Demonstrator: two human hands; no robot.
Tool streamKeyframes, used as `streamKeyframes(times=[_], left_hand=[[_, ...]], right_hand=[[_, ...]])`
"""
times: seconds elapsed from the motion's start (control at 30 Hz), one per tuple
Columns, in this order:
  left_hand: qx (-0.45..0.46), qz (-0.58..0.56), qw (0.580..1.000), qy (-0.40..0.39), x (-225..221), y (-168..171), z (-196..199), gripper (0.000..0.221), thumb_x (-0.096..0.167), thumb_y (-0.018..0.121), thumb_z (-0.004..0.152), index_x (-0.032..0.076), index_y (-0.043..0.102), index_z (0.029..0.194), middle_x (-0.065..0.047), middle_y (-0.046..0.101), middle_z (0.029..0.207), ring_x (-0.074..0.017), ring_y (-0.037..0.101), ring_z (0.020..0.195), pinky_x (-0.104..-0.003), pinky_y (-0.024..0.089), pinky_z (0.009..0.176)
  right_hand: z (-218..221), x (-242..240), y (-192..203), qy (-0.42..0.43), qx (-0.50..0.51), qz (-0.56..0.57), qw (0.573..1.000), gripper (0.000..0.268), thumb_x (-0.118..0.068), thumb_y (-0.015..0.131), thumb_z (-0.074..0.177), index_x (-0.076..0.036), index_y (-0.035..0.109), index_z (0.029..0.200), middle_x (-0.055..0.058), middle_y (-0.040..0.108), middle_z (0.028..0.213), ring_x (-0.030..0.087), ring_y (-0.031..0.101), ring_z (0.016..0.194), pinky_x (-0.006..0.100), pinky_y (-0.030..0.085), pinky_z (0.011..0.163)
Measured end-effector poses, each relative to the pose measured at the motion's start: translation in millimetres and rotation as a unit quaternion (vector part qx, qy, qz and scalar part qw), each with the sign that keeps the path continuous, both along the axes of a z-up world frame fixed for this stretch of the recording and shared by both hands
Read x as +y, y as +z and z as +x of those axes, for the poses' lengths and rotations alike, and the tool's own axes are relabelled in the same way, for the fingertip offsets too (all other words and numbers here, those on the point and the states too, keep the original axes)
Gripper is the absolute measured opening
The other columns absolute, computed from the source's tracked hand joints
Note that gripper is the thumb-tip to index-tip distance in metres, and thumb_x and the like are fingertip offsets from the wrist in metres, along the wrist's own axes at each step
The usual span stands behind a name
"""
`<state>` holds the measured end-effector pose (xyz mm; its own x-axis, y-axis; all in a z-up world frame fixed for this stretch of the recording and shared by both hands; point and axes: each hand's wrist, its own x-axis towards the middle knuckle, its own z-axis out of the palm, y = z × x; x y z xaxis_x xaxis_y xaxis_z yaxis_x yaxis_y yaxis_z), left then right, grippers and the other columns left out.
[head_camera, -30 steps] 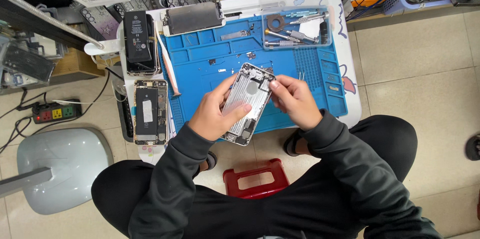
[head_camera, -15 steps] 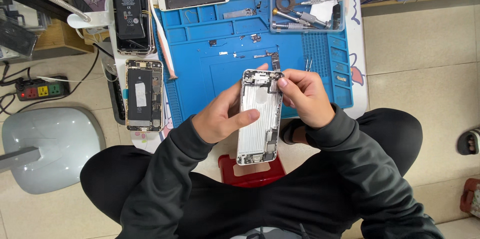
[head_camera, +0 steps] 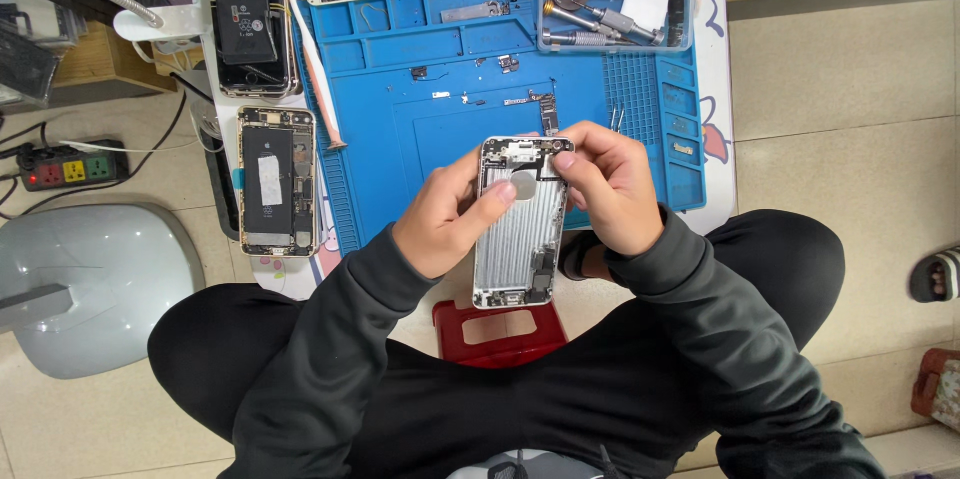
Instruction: The person disassembles a smartphone, removes internal components, and reassembles the device using tweezers and a screwdriver. They handle the battery, motherboard, and casing, placing parts on a blue mat.
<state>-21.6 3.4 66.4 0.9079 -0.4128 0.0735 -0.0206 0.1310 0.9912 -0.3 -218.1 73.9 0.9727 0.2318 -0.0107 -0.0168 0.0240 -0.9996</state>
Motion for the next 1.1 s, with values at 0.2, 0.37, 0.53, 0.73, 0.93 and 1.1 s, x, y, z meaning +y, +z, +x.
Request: streamKeyframes(times=[0.2,0.37,0.53,0.73,0.93,1.1], left_hand=[[-0.06,0.063,0.995,0.042,-10,-16,-4,0.033,0.023,0.052,0.108,0.007,0.065,0.133,-0.001,0.06,0.061,-0.0098,0.057,0.058,-0.027,0.051,0.052],[-0.068,0.032,0.996,0.056,-25,-27,-13,0.034,0.019,0.046,0.109,0.002,0.06,0.135,-0.007,0.06,0.062,-0.0158,0.055,0.053,-0.03,0.047,0.051],[-0.053,0.008,0.996,0.069,-35,-46,-21,0.036,0.017,0.041,0.111,0.001,0.056,0.139,-0.003,0.056,0.061,-0.0121,0.053,0.054,-0.026,0.046,0.053],[-0.072,0.004,0.994,0.084,-40,-44,-22,0.037,0.02,0.041,0.11,0.003,0.055,0.14,-0.01,0.061,0.066,-0.0186,0.061,0.058,-0.03,0.05,0.055],[-0.072,-0.011,0.994,0.082,-42,-54,-26,0.039,0.022,0.04,0.11,0.003,0.054,0.142,-0.017,0.068,0.079,-0.0179,0.057,0.062,-0.034,0.048,0.057],[-0.071,-0.018,0.994,0.082,-42,-58,-28,0.039,0.023,0.038,0.111,0.004,0.055,0.142,-0.022,0.071,0.088,-0.0219,0.062,0.066,-0.036,0.052,0.062]], right_hand=[[2,0,-14,-0.031,-0.03,-0.023,0.999,0.023,-0.017,0.058,0.102,-0.003,0.071,0.088,0.005,0.05,0.053,0.01,0.047,0.047,0.025,0.046,0.052],[-14,22,-19,-0.124,0.043,0.008,0.991,0.022,-0.019,0.054,0.101,-0.009,0.066,0.086,-0.002,0.044,0.067,0.007,0.037,0.067,0.023,0.035,0.063],[-21,29,-17,-0.156,0.085,0.057,0.982,0.02,-0.02,0.052,0.1,-0.009,0.062,0.087,-0.002,0.045,0.07,0.008,0.04,0.069,0.024,0.036,0.064],[-22,24,-32,-0.12,0.044,0.097,0.987,0.02,-0.022,0.054,0.101,-0.01,0.053,0.085,0.001,0.044,0.077,0.01,0.037,0.074,0.026,0.032,0.066],[-27,29,-35,-0.128,0.02,0.13,0.983,0.021,-0.017,0.054,0.103,-0.012,0.046,0.085,0.0,0.041,0.077,0.009,0.037,0.073,0.026,0.03,0.065],[-29,33,-31,-0.13,0.008,0.134,0.982,0.024,-0.016,0.056,0.104,-0.015,0.043,0.083,-0.002,0.039,0.076,0.007,0.035,0.073,0.026,0.028,0.066]])
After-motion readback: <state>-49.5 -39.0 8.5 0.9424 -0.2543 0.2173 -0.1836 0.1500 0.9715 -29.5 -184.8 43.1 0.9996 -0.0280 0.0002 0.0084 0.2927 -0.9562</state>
